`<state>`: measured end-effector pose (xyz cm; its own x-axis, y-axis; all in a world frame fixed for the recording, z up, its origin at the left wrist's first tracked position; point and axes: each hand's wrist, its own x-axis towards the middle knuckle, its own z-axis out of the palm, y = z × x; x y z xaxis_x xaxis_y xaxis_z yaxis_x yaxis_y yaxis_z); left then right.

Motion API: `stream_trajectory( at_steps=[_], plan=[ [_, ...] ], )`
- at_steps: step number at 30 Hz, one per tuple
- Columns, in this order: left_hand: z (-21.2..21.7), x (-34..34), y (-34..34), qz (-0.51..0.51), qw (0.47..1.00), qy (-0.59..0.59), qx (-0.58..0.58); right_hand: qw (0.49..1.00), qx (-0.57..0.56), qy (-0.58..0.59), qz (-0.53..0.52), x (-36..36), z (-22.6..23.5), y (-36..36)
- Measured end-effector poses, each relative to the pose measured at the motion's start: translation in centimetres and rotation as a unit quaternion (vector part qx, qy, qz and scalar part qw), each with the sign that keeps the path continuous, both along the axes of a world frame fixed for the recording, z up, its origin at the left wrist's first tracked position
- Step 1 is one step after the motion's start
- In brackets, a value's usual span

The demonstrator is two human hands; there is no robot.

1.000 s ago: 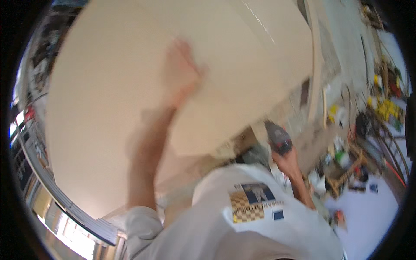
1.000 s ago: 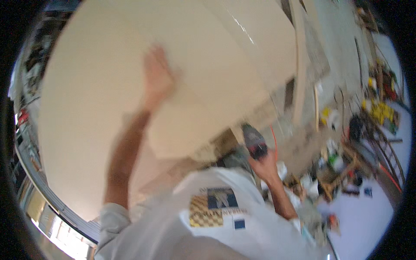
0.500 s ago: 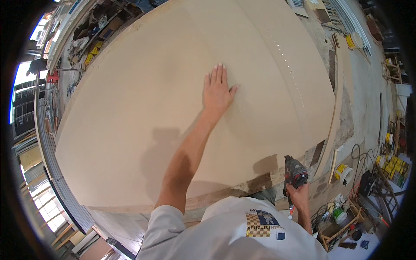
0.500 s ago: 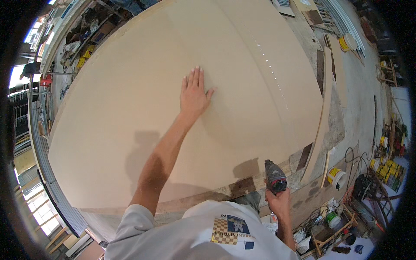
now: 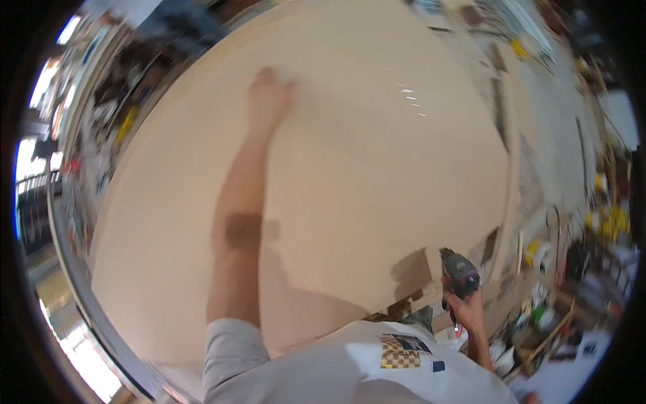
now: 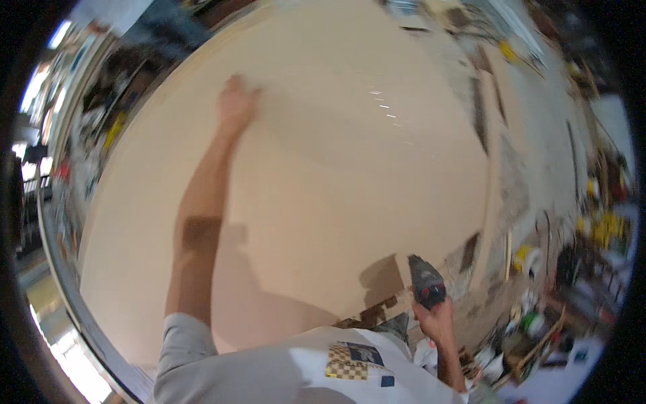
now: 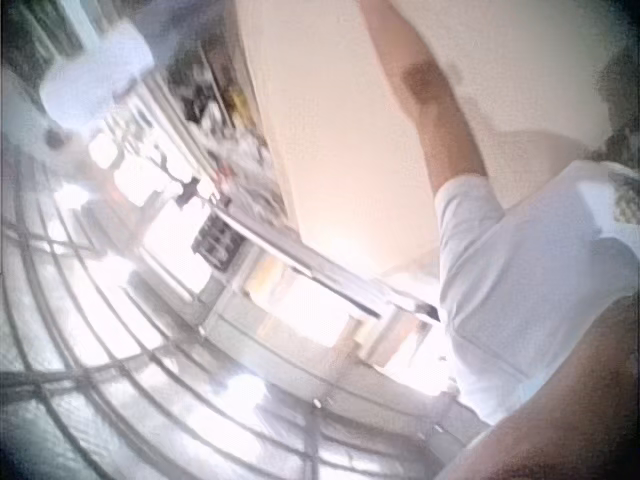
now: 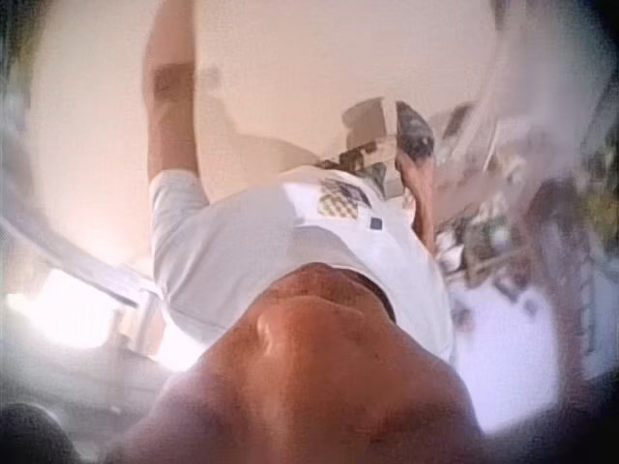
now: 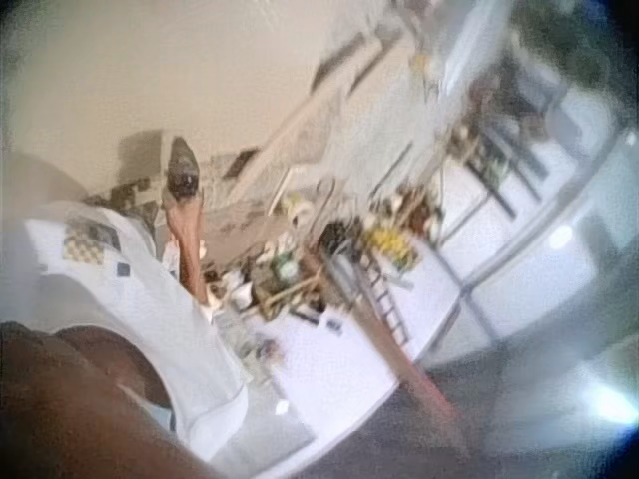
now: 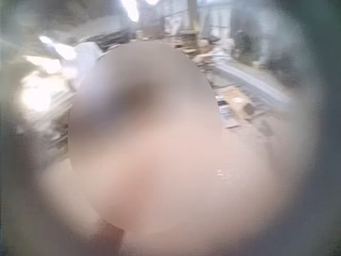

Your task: The person uses a pneumatic nail gun to fasten a thin wooden strip along the seam of two large plywood sheets on a workbench. They reposition the panels and continue nailing along the seam to secure the pieces together.

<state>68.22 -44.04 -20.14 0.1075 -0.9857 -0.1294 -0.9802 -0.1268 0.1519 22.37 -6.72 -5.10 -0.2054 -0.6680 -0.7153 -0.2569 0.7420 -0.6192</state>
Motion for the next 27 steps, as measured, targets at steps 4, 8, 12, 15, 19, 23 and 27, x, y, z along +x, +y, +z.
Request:
stream_trajectory(
  at_steps=[4, 8, 12, 15, 19, 23, 27],
  plan=[
    [-4.2, -2.3, 1.2, 0.045, 0.993, -0.017, -0.112, 0.999, 0.032, 0.000, 0.023, -4.2, -0.8, 1.2],
    [-5.1, -17.2, 3.6, -0.207, 0.965, 0.068, -0.143, 0.997, 0.006, -0.044, -0.056, -5.8, -0.5, 2.9],
    [-1.5, -36.6, 5.4, -0.476, 0.822, 0.309, -0.048, 0.994, 0.026, -0.044, -0.098, -7.5, 0.1, 4.8],
    [-0.7, -49.2, 8.1, -0.614, 0.748, 0.236, -0.082, 0.993, 0.010, -0.058, -0.103, -13.4, 0.8, 7.9],
    [1.2, -57.6, 7.4, -0.727, 0.685, 0.023, 0.039, 0.982, 0.004, -0.036, -0.183, -17.2, 0.5, 12.6],
    [-1.7, -57.7, 7.3, -0.741, 0.670, -0.026, -0.035, 0.981, -0.044, -0.013, -0.190, -19.1, 3.3, 10.3],
    [4.9, -50.5, 8.9, -0.762, 0.628, -0.042, -0.151, 0.980, -0.088, 0.011, -0.177, -21.7, 4.0, 10.2]
  ],
)
